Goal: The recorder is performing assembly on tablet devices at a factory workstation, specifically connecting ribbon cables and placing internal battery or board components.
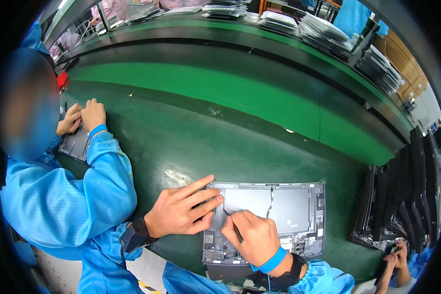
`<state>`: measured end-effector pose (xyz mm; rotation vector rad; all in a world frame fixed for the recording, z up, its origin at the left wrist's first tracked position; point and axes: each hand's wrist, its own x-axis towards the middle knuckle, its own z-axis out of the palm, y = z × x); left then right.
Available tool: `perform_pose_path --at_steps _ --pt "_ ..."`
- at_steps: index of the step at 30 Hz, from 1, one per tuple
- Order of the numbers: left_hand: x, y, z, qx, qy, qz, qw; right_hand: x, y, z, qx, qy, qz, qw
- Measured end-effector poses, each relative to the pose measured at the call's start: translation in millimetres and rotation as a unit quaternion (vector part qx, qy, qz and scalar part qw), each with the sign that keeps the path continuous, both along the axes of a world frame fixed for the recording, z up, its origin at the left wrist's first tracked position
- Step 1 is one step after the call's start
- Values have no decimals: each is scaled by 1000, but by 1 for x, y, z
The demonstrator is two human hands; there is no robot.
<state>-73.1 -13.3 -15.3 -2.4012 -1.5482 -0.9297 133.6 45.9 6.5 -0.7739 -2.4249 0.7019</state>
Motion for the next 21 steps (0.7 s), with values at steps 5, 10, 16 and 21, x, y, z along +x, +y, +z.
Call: perform_pose_path --at_steps 5,10,16,21 --pt "-1 0 -1 -4 -1 -3 1000 2 -10 5 -4 -27 -11 1000" --pt "0 1 1 -6 -1 -4 1000 5 -18 10 -10 -54 -22 998" --pt "0 2 -1 4 -1 -8 1000 10 -31 16 6 -86 -32 996" --pt "2 -5 -2 -11 -17 -8 1000 18 -22 26 -43 61 -37 996"
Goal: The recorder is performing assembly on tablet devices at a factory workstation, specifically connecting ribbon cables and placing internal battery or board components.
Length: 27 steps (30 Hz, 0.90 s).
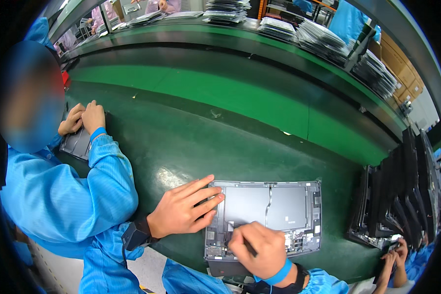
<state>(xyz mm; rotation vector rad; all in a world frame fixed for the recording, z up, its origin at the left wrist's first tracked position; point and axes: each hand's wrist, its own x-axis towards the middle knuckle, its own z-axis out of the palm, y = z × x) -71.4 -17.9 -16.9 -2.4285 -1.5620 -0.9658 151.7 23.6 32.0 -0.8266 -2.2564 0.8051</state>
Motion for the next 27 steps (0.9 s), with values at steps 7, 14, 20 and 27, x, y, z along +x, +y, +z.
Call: perform_pose_path --at_steps 7,14,20,27 --pt "6 -22 7 -101 -45 -29 993 -3 25 -6 50 -91 6 995" --pt "7 -23 5 -110 -56 -58 991 1 17 -3 18 -124 79 989" --pt "3 -21 5 -106 -48 -82 990 1 8 1 32 -150 100 983" --pt "6 -23 9 -95 -32 -76 992 3 9 -1 24 -118 86 989"
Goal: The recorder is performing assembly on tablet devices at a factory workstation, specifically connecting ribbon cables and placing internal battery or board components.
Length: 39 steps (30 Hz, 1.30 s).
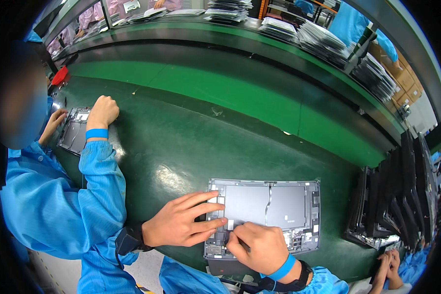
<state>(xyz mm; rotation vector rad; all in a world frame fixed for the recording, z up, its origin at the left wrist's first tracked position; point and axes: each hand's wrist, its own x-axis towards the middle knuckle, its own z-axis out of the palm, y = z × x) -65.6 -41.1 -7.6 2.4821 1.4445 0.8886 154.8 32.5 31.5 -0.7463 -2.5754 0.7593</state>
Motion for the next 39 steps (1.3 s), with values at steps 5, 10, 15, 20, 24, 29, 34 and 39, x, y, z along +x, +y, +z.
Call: perform_pose_path --at_steps 5,10,15,20,24,29,34,39 --pt "-2 2 -8 -1 -48 -1 999 2 9 -10 -78 49 -27 995" --pt "-2 2 -7 -17 -69 9 997 2 6 -13 -55 54 -4 997" --pt "-2 2 -7 -18 -62 13 998 1 4 -18 -6 37 10 999" --pt "-1 2 -8 -3 -45 18 999 3 -3 -16 46 -3 23 999" --pt "0 1 -8 3 -38 20 999 7 -6 -16 43 0 25 999" --pt "-1 0 -7 -5 -38 19 999 9 -7 -14 25 4 35 999" --pt "5 -10 -4 -14 -21 13 1000 9 -2 -15 7 24 14 1000" --pt "8 -17 -6 -28 -4 -1 1000 15 1 -14 2 30 -7 1000"
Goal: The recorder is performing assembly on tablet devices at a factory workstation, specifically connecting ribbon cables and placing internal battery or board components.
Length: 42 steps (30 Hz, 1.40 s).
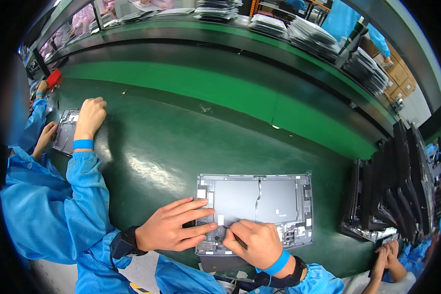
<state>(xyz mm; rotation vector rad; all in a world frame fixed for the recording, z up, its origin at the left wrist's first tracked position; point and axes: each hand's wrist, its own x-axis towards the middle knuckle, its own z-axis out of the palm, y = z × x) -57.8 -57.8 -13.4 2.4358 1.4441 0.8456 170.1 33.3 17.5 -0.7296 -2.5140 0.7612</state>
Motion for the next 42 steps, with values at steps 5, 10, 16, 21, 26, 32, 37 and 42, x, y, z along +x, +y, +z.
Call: perform_pose_path --at_steps 5,10,16,21,26,32,37,42 --pt "0 1 3 23 23 -2 999 12 3 3 -28 6 -17 999" --pt "0 2 2 38 41 -2 998 21 9 3 -24 -7 -14 1000" --pt "-2 5 3 48 52 -8 997 19 6 7 5 -35 -12 999" --pt "-1 5 3 58 51 0 997 18 5 4 -35 -21 -30 999" --pt "-3 5 0 65 11 -4 998 19 5 3 -51 -22 -47 997" --pt "-5 8 1 76 31 -14 997 19 5 2 -51 -23 -43 998" --pt "-5 14 2 79 48 -17 996 18 5 5 -54 -23 -45 997" --pt "-3 16 9 65 46 -9 997 19 8 4 -68 -19 -39 997"
